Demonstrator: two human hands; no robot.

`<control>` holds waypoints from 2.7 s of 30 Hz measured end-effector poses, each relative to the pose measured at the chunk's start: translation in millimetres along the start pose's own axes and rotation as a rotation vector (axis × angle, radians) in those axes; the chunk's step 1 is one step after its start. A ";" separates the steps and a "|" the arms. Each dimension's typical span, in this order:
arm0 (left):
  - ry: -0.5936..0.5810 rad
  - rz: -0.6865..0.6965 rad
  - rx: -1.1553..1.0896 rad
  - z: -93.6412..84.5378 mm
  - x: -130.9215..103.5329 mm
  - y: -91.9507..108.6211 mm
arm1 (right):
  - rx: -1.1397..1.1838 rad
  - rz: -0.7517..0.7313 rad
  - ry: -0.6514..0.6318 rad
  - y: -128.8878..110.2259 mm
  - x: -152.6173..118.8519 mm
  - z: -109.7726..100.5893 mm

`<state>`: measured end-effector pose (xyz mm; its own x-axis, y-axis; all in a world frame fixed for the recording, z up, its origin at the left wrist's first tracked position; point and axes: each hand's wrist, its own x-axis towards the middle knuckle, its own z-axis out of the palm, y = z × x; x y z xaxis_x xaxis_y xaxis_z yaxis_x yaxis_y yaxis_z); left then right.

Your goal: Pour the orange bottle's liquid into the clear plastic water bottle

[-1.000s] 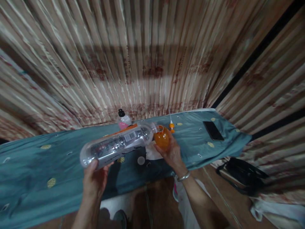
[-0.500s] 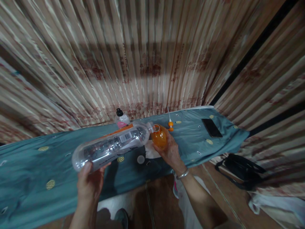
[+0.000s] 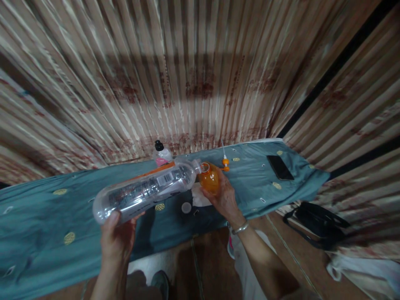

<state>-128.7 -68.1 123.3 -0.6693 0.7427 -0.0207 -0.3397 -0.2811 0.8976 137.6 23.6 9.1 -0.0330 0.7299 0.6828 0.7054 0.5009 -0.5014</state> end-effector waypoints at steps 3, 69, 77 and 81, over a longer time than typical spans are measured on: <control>-0.017 0.006 -0.009 2.3 -1.0 2.3 | 0.001 -0.001 0.002 -0.8 0.2 -0.3; 0.080 -0.035 0.018 -3.2 -0.9 4.0 | -0.012 -0.070 0.050 -1.0 2.3 0.5; 0.011 -0.011 0.026 -6.2 -1.8 2.2 | -0.024 -0.068 0.033 -0.9 2.7 -2.0; -0.032 0.011 0.027 -8.7 -1.2 1.5 | -0.009 -0.029 0.005 -1.3 3.4 -3.2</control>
<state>-134.1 -74.6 120.9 -0.6511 0.7590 0.0025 -0.3147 -0.2729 0.9091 138.9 24.0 13.7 -0.0499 0.7127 0.6997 0.7105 0.5177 -0.4766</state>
